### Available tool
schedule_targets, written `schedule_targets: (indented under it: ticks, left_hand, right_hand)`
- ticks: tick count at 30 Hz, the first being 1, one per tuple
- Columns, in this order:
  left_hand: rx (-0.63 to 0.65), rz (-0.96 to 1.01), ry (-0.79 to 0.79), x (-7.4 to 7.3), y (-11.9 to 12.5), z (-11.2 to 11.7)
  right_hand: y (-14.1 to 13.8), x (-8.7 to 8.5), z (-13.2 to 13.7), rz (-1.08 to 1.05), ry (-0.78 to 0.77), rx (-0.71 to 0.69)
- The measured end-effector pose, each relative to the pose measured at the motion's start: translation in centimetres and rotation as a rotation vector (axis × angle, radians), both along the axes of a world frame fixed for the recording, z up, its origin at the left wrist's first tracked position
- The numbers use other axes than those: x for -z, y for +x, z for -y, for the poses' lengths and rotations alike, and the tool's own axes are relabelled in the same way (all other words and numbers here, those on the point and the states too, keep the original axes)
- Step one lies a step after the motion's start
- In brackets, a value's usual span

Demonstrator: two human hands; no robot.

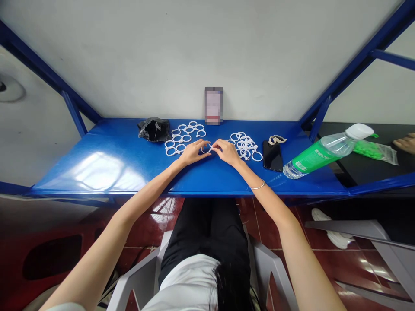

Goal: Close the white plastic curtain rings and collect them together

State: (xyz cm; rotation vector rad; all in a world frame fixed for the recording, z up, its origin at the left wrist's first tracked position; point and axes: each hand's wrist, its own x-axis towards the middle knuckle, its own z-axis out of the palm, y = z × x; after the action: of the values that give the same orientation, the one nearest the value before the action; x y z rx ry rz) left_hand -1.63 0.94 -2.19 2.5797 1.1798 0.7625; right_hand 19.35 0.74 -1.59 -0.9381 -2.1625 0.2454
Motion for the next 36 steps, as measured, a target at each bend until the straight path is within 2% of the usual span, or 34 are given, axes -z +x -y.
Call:
schedule_targets:
  ticks: [19, 36]
  left_hand:
    - [-0.013, -0.006, 0.024, -0.13, 0.1, 0.15]
    - [-0.017, -0.004, 0.025, 0.0, 0.14, 0.15]
  right_hand:
    - [0.06, 0.57, -0.17, -0.011, 0.056, 0.037]
    - [0.08, 0.56, -0.15, -0.005, 0.034, 0.042]
